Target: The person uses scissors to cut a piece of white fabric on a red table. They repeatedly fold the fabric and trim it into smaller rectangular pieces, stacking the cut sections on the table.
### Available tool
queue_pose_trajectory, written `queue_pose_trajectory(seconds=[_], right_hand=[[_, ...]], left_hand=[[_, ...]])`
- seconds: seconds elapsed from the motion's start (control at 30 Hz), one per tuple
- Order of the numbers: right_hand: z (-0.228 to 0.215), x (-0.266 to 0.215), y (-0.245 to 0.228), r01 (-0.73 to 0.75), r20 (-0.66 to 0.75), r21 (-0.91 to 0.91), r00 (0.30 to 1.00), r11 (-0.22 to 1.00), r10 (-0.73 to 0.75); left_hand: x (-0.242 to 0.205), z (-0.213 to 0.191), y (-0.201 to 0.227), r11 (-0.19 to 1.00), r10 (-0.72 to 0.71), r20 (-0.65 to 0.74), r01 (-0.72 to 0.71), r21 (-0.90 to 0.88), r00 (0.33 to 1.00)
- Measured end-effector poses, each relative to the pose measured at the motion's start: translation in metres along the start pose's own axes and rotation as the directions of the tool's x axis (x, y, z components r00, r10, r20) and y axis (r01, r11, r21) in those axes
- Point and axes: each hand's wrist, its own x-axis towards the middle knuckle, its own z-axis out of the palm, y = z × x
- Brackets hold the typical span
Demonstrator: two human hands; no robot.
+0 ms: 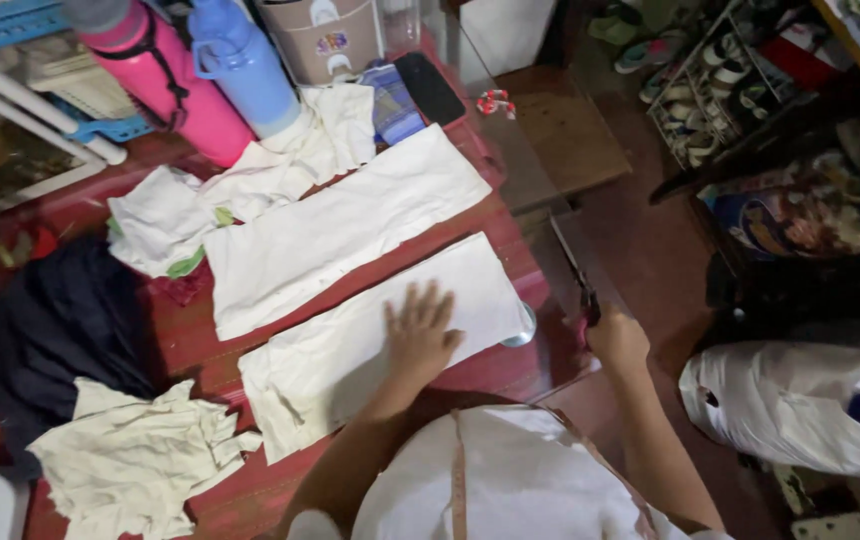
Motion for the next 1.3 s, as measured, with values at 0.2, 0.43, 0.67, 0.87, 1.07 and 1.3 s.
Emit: queue_pose_trajectory(seconds=[0.2, 0.43, 0.67, 0.87, 1.07, 1.3], right_hand=[[-0.031, 0.008, -0.044, 0.089, 0.043, 0.015, 0.995, 0.996, -0.089], [-0.039, 0.039, -0.060, 0.141, 0.107, -0.021, 0.985, 0.990, -0.138], [0.008, 0.084, -0.031, 0.102, 0.348, -0.008, 0.933, 0.995, -0.093], [-0.012, 0.042, -0.054, 0.198, 0.126, -0.057, 0.974, 0.979, -0.190], [0.018, -0.003, -0.134, 0.613, -0.201, -0.054, 0.767, 0.788, -0.610], [0.044, -0.004, -0.180, 0.721, -0.339, -0.142, 0.608, 0.678, -0.718]], left_hand=[[-0.040, 0.001, -0.058, 0.980, -0.198, 0.017, 0.198, 0.002, 0.980], [-0.036, 0.012, -0.064, 0.973, -0.231, -0.019, 0.231, -0.007, 0.973], [-0.039, 0.022, -0.067, 0.977, -0.213, -0.085, 0.212, -0.018, 0.973], [-0.036, 0.031, -0.068, 0.981, -0.186, -0.167, 0.193, 0.029, 0.968], [-0.039, 0.029, -0.066, 0.980, -0.180, -0.199, 0.192, 0.043, 0.963], [-0.035, 0.022, -0.063, 0.975, -0.216, -0.121, 0.220, 0.016, 0.969]])
